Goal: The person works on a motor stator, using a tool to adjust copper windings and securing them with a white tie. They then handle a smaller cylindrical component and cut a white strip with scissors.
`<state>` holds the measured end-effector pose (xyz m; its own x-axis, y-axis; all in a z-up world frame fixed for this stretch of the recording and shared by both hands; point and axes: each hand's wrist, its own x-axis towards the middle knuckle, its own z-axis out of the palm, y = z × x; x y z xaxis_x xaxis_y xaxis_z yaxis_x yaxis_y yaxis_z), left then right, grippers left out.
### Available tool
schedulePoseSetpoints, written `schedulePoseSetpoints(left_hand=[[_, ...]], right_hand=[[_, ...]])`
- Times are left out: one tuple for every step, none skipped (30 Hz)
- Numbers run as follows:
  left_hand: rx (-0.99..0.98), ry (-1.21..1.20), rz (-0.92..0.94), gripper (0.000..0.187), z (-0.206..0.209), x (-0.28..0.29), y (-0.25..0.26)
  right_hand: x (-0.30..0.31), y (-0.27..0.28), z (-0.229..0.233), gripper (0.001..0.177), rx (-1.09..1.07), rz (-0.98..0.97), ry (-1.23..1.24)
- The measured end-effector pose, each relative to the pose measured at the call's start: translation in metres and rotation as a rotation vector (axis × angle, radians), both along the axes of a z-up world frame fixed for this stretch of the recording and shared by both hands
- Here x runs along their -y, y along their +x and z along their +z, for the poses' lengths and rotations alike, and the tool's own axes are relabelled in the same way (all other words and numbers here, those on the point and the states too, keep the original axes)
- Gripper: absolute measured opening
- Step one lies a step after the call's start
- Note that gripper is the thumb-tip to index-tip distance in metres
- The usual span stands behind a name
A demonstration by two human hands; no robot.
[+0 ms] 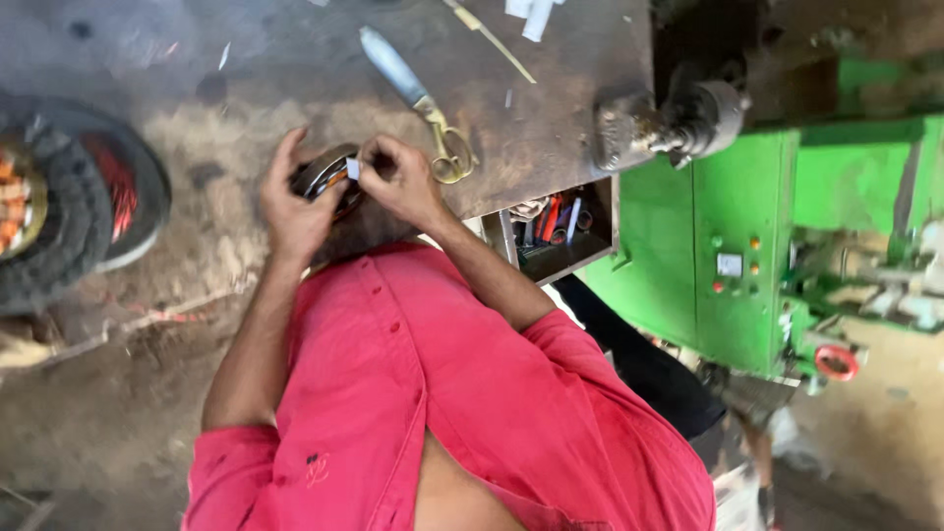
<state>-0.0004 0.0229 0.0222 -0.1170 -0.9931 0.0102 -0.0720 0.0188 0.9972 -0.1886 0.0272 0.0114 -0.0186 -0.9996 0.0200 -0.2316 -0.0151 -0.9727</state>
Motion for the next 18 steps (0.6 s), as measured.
schedulePoseSetpoints(left_hand=[[0.014,0.004,-0.058,0.071,0.004,0.003,0.01],[0.031,0.018,-0.126,0.072,0.008,0.012,0.021],[0.05,0.027,-0.18,0.072,0.015,0.023,0.03],[0.069,0.035,-0.234,0.073,0.021,0.033,0.038],[0.13,0.071,-0.277,0.072,0.029,0.041,0.045],[0.191,0.106,-0.318,0.071,0.037,0.048,0.052],[0.253,0.15,-0.354,0.071,0.045,0.05,0.058],[0.397,-0.038,-0.334,0.071,0.052,0.048,0.062],[0.536,-0.226,-0.304,0.072,0.059,0.042,0.063],[0.674,-0.415,-0.274,0.073,0.066,0.033,0.065],[0.724,-0.386,-0.181,0.067,0.074,0.019,0.064],[0.771,-0.356,-0.088,0.062,0.079,0.002,0.062],[0.723,-0.3,-0.067,0.057,0.084,-0.019,0.064],[0.674,-0.244,-0.046,0.053,0.086,-0.039,0.066],[0.566,0.178,-0.122,0.049,0.084,-0.058,0.069],[0.438,0.593,-0.2,0.045,0.077,-0.076,0.071],[0.43,0.832,-0.264,0.048,0.062,-0.087,0.067],[0.616,0.792,-0.405,0.05,0.042,-0.096,0.059]], right_hand=[[-0.006,-0.006,-0.003,0.005,0.184,0.008,0.089],[-0.01,-0.015,-0.005,0.005,0.249,-0.032,0.183],[-0.012,-0.026,-0.006,0.005,0.315,-0.058,0.273],[-0.013,-0.038,-0.007,0.005,0.384,-0.082,0.362],[-0.013,-0.047,-0.008,0.007,0.359,-0.113,0.33],[-0.012,-0.057,-0.01,0.009,0.335,-0.143,0.298],[-0.013,-0.067,-0.013,0.012,0.311,-0.168,0.276],[-0.012,-0.077,-0.015,0.012,0.277,-0.182,0.234],[-0.008,-0.09,-0.018,0.015,0.24,-0.188,0.193],[-0.001,-0.103,-0.019,0.018,0.203,-0.193,0.151],[0.012,-0.116,-0.02,0.019,0.17,-0.209,0.078],[0.029,-0.131,-0.021,0.02,0.137,-0.225,0.004],[0.045,-0.144,-0.022,0.021,0.108,-0.247,-0.065],[0.068,-0.161,-0.022,0.02,-0.047,-0.246,-0.11],[0.097,-0.179,-0.021,0.021,-0.204,-0.246,-0.156],[0.126,-0.191,-0.022,0.019,-0.279,-0.297,-0.188],[0.157,-0.203,-0.024,0.017,-0.354,-0.344,-0.219],[0.189,-0.213,-0.026,0.018,-0.407,-0.305,-0.335]])
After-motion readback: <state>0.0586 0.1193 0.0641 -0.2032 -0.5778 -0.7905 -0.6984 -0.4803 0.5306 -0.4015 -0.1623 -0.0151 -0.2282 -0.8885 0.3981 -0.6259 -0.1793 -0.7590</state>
